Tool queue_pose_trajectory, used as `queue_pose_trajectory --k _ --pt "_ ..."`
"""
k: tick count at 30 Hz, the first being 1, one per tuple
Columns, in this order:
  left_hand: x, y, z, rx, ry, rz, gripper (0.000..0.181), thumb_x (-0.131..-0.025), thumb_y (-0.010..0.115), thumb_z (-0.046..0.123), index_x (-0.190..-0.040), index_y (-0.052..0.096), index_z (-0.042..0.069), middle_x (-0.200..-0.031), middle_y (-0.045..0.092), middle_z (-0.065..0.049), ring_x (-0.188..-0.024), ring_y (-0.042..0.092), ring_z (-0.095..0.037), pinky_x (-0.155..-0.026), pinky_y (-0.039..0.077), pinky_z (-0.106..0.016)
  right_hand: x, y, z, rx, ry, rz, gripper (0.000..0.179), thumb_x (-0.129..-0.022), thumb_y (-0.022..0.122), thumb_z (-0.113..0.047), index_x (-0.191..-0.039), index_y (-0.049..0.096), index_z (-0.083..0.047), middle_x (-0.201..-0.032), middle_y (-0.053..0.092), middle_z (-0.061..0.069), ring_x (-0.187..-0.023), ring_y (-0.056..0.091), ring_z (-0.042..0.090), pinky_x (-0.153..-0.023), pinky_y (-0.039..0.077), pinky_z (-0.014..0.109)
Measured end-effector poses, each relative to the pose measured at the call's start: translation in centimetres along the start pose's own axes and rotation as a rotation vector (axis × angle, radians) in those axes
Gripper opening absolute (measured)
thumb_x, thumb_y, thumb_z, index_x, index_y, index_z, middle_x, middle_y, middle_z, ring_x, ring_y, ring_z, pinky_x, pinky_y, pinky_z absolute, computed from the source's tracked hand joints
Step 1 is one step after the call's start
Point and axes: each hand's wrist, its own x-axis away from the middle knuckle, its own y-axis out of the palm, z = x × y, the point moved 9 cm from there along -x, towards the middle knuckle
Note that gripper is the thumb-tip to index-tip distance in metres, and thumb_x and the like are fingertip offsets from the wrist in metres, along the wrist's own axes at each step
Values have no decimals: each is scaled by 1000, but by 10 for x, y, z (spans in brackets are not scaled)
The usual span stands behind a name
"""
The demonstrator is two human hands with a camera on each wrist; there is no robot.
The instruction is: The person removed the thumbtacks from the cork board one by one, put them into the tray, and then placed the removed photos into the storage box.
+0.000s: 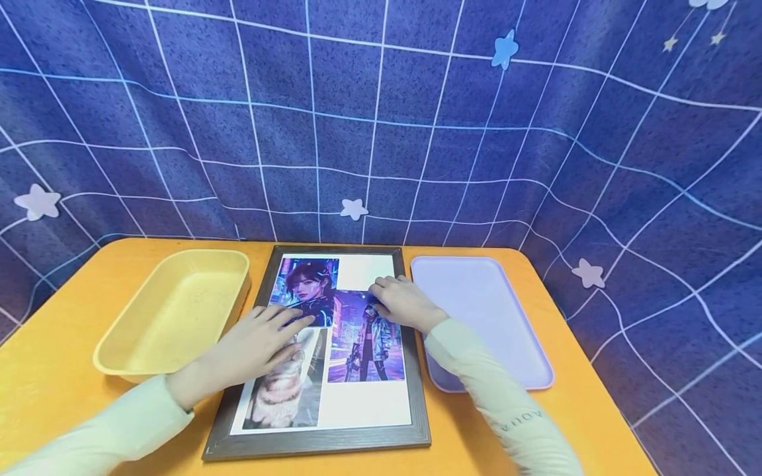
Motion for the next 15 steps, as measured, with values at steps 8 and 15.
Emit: queue_pose_trajectory --k 8,15 --pt "-13 0 17 12 25 -13 46 -87 56 39 -129 49 21 -114 61 -3 -104 56 -24 -86 48 -43 -8 4 -5 0 -8 -32 24 -84 64 -24 -106 62 -12 -97 62 0 -91 58 16 -79 46 34" --pt "-22 4 27 32 57 -27 44 -89 54 40 -128 49 21 -114 61 -3 -105 55 -23 -87 47 -41 -15 9 -7 -57 4 -70 27 -86 62 -22 -111 60 -11 -100 62 0 -94 59 16 -84 48 36"
